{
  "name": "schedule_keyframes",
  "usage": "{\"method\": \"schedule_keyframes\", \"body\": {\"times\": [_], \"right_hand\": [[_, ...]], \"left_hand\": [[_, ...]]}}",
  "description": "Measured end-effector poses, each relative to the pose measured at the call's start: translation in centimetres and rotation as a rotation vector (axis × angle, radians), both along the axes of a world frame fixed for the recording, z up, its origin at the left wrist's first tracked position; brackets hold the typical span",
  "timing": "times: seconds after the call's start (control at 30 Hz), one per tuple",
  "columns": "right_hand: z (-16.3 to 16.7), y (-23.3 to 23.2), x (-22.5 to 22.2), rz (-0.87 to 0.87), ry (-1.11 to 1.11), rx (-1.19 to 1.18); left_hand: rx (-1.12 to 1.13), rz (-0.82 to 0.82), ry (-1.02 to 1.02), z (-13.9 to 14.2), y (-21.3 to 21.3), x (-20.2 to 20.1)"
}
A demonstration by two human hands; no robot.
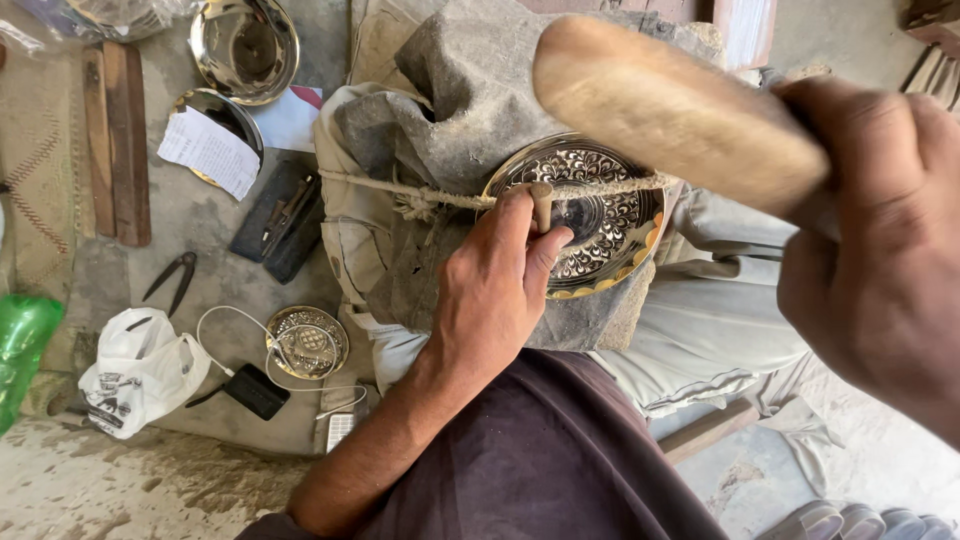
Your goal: The person sits on the floor holding a small punch against a decorative brass plate resting on a padded sandbag and repeatedly strikes the punch with a wooden mallet to emboss the ornamental pattern. They reposition the punch across the plate's surface and at one point lift and re-tie the rope holding the plate in place before resuming hammering.
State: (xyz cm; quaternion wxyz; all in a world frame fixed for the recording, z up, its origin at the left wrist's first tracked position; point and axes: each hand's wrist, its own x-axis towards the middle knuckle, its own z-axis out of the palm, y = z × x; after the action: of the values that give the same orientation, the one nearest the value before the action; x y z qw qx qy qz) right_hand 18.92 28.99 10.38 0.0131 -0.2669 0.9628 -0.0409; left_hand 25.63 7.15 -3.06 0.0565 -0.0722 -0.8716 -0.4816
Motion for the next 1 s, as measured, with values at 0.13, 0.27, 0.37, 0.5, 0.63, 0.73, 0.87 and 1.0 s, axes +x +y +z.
{"method": "schedule_keyframes", "body": {"times": [0.13, 0.27, 0.37, 0.5, 0.63, 0.73, 0.87, 1.0], "right_hand": [[0.5, -0.3, -0.4, -0.022, -0.062, -0.057], [0.1, 0.1, -0.5, -0.053, -0.068, 0.037], [-0.4, 0.8, -0.3, -0.090, -0.120, -0.100], [-0.8, 1.3, -0.3, -0.009, -0.061, 0.032], [-1.0, 0.7, -0.6, -0.048, -0.135, -0.155], [-0.6, 0.5, -0.8, 0.097, -0.031, -0.135], [-0.2, 0.8, -0.7, 0.042, -0.128, 0.021], [-0.9, 0.9, -0.3, 0.034, -0.113, 0.068]], "left_hand": [[0.005, -0.015, -0.023, -0.1, 0.0, -0.1], [0.002, -0.038, -0.068, -0.2, 0.0, -0.5], [-0.007, -0.045, -0.073, 0.2, -0.2, -0.4], [-0.013, -0.046, -0.012, 0.7, -0.3, -0.5], [-0.004, -0.048, -0.068, 0.8, -0.3, -0.7], [-0.011, -0.057, -0.057, 0.8, -0.3, -0.7], [-0.008, -0.061, -0.073, 0.6, -0.4, -0.6], [-0.008, -0.067, -0.105, 0.4, -0.4, -0.6]]}}
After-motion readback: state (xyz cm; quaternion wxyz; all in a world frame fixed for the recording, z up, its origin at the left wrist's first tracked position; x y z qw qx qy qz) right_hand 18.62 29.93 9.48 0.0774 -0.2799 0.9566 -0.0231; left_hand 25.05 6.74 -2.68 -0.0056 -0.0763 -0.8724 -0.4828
